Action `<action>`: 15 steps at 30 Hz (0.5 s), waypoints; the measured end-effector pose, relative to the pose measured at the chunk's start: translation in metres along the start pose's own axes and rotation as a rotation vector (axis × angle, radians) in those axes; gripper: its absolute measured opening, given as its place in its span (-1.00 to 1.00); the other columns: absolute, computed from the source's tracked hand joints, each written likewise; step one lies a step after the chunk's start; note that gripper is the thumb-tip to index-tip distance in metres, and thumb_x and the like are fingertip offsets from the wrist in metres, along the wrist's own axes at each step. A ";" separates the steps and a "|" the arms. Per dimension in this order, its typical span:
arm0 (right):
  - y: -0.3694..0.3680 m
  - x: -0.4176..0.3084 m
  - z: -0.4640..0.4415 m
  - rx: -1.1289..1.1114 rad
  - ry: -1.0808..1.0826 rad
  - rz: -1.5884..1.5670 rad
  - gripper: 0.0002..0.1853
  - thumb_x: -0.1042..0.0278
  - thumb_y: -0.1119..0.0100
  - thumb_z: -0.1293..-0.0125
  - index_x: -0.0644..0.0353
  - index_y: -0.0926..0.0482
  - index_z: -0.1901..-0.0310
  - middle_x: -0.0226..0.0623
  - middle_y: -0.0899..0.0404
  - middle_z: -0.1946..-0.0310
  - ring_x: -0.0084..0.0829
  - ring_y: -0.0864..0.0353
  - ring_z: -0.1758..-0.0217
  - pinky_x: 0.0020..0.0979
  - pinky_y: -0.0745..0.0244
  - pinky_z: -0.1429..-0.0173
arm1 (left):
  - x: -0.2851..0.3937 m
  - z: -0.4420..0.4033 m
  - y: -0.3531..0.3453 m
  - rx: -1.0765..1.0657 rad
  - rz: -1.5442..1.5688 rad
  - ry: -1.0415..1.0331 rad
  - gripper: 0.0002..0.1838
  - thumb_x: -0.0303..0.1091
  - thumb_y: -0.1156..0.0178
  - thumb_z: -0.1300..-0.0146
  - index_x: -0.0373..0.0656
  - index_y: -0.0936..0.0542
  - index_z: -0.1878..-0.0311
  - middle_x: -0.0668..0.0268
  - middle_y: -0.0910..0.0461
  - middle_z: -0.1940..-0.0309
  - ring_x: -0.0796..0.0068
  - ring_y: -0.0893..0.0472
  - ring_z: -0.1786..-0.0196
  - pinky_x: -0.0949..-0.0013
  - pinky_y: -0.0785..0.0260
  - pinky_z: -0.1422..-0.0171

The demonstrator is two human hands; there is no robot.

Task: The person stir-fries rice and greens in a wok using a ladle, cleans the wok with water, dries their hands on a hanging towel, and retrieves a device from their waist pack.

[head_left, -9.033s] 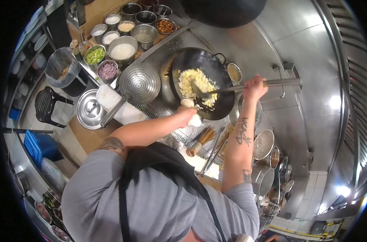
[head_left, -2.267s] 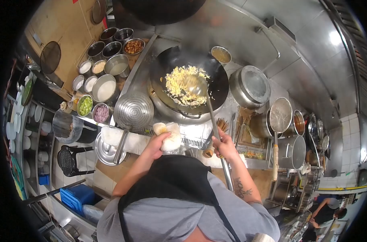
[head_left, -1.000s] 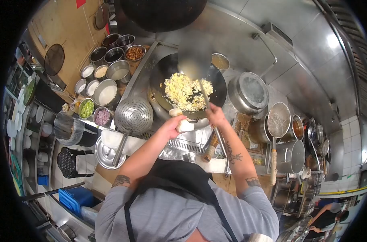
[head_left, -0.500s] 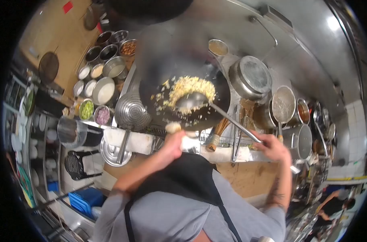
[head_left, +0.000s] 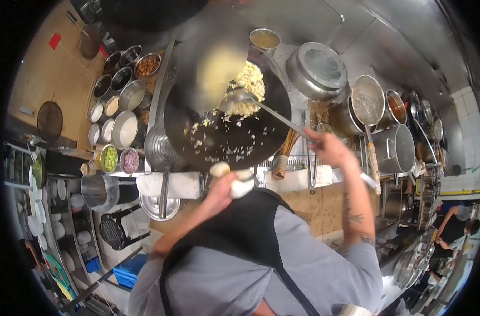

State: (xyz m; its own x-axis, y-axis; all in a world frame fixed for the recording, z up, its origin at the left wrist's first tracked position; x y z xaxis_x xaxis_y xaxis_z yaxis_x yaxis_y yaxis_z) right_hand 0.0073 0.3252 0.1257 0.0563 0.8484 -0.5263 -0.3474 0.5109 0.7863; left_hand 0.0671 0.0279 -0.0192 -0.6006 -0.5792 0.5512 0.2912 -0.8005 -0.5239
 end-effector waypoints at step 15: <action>-0.028 0.003 0.010 0.158 0.184 -0.298 -0.42 0.39 -0.21 -0.29 0.07 -0.36 -0.35 -0.03 -0.69 0.16 -0.54 -0.57 0.18 -0.41 -0.46 0.00 | -0.004 -0.002 0.004 -0.173 -0.004 -0.046 -0.78 -0.59 0.00 -0.23 -0.41 -0.47 0.07 0.00 -0.61 0.13 0.12 -0.67 0.05 0.09 -0.59 -0.08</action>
State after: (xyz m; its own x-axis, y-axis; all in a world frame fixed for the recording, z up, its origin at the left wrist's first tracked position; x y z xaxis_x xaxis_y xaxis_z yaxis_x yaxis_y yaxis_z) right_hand 0.0264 0.3152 0.1052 -0.0405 0.6278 -0.7773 -0.1918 0.7586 0.6226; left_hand 0.0693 0.0276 -0.0252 -0.5657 -0.5854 0.5808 0.1539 -0.7669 -0.6231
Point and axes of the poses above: each hand's wrist, its own z-axis away from the middle knuckle, its own y-axis out of the back of the hand, x = y × z, the point moved 8 cm from there along -z, towards the middle knuckle
